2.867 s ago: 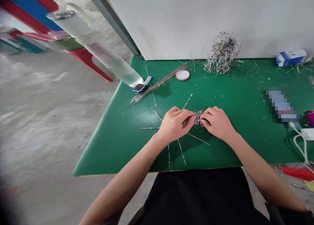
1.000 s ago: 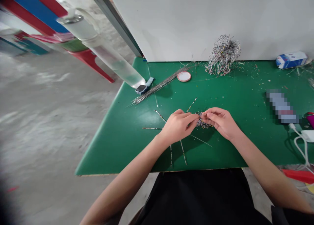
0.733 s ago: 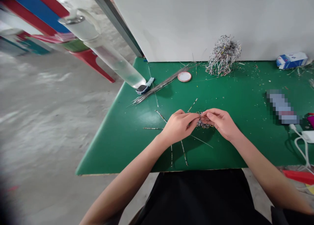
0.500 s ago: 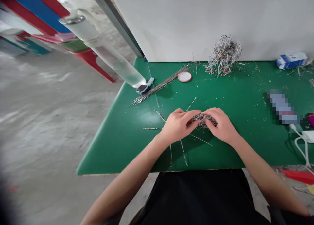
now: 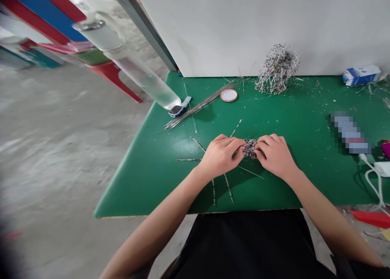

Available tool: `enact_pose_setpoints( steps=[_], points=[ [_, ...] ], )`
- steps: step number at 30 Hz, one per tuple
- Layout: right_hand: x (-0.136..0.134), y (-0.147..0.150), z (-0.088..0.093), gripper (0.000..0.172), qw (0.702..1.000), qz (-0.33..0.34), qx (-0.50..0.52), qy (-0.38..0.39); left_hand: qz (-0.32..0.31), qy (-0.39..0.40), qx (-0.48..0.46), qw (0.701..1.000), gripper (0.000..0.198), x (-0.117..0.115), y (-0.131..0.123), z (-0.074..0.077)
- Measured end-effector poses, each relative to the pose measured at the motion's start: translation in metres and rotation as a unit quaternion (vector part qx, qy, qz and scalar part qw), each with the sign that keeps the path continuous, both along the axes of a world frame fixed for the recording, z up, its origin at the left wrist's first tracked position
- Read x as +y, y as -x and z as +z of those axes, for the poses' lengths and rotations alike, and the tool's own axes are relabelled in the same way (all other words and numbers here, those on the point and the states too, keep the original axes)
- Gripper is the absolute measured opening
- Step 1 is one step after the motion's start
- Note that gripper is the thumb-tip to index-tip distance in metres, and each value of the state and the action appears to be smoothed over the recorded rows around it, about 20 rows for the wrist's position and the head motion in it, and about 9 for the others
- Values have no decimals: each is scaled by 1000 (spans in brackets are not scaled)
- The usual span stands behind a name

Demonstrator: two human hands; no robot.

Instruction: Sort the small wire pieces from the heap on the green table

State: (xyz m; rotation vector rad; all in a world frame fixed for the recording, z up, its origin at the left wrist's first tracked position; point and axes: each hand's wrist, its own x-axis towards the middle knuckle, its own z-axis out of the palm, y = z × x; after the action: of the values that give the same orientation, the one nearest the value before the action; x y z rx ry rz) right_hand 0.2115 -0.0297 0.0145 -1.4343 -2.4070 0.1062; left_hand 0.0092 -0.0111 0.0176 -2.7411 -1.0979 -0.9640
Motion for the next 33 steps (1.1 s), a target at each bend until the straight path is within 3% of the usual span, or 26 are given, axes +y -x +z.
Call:
enact_pose_setpoints(
  steps=[4, 6, 9, 12, 15, 25, 29, 33],
  points=[
    [2, 0, 2, 14, 991, -8, 131, 36, -7, 12, -3, 1000, 15, -1, 0, 1],
    [3, 0, 4, 14, 960, -27, 263, 94, -12, 16, 4, 1000, 17, -1, -1, 1],
    [3, 0, 5, 16, 855, -72, 463, 221, -19, 22, 20, 999, 22, -1, -2, 0],
    [3, 1, 5, 21, 744, -78, 588, 309, -27, 27, 34, 999, 27, -1, -2, 0],
    [2, 2, 6, 20, 685, -67, 636, 349, -28, 32, 38, 998, 26, -2, -3, 1],
    [3, 1, 5, 15, 604, -30, 667, 434, -39, 39, 26, 998, 25, -3, -2, 0],
    [3, 1, 6, 13, 589, -21, 674, 445, -46, 44, 32, 997, 24, -4, -2, -1],
    [3, 2, 6, 13, 594, -19, 673, 440, -47, 42, 34, 997, 24, -4, -2, -1]
  ],
)
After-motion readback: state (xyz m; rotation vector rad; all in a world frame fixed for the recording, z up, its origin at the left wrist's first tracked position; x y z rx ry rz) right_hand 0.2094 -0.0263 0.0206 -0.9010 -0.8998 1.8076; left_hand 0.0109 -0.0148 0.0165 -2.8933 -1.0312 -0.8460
